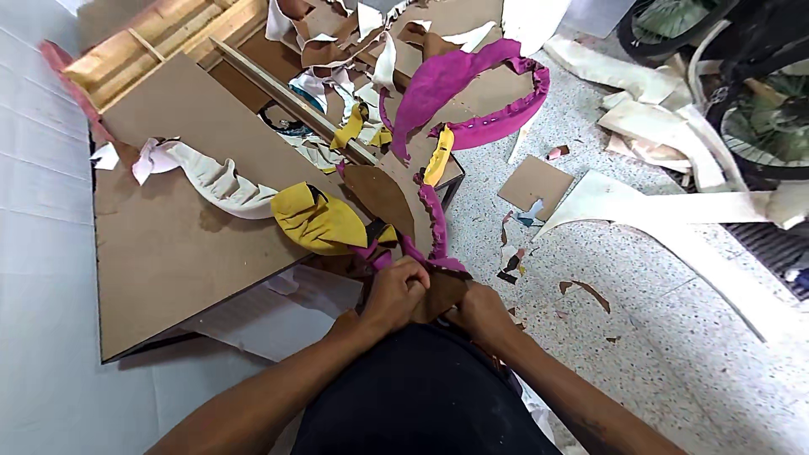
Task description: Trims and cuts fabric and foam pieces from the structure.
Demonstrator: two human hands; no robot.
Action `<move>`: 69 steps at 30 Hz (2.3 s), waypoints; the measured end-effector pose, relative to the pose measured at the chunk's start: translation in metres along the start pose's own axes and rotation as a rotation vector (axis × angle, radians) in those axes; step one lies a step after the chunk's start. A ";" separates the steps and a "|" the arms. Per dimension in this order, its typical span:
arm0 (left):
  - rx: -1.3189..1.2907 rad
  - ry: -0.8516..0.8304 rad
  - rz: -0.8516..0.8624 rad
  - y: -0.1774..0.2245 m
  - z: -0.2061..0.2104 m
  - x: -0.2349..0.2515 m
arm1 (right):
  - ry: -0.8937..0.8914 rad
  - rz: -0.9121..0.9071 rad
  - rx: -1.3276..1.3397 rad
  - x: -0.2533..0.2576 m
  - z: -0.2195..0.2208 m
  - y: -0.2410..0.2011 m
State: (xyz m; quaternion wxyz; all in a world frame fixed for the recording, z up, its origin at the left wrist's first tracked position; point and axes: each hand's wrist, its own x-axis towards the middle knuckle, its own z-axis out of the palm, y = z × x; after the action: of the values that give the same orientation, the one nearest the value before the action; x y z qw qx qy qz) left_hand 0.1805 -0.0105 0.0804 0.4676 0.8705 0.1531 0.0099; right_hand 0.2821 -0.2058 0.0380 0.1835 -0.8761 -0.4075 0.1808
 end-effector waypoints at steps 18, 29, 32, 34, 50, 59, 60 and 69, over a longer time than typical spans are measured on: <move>-0.522 -0.514 0.422 -0.010 -0.093 0.071 | -0.030 0.505 -0.189 0.002 0.044 -0.115; 0.629 -0.458 0.467 -0.097 -0.146 0.127 | 0.131 0.492 -0.190 0.019 0.058 -0.118; 0.462 -0.522 0.301 -0.091 -0.154 0.134 | 0.161 0.505 -0.217 0.010 0.053 -0.111; 0.275 -0.564 0.145 -0.097 -0.163 0.138 | 0.177 0.484 -0.237 0.006 0.051 -0.107; 0.001 -0.531 0.239 -0.092 -0.156 0.142 | 0.074 0.240 -0.237 0.071 0.039 -0.105; -0.169 -0.489 0.110 -0.104 -0.171 0.140 | -0.198 0.347 -0.244 0.077 0.009 -0.102; -0.109 -0.498 0.102 -0.105 -0.175 0.137 | -0.176 0.352 -0.264 0.077 0.010 -0.105; 0.558 -0.475 0.239 -0.121 -0.163 0.101 | -0.121 0.359 -0.246 0.055 -0.002 -0.096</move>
State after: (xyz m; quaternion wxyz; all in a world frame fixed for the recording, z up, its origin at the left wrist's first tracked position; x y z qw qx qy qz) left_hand 0.2191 0.2115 0.0603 0.2306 0.9541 -0.0653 -0.1796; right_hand 0.2542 -0.1061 0.0754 0.0156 -0.9379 -0.2743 0.2117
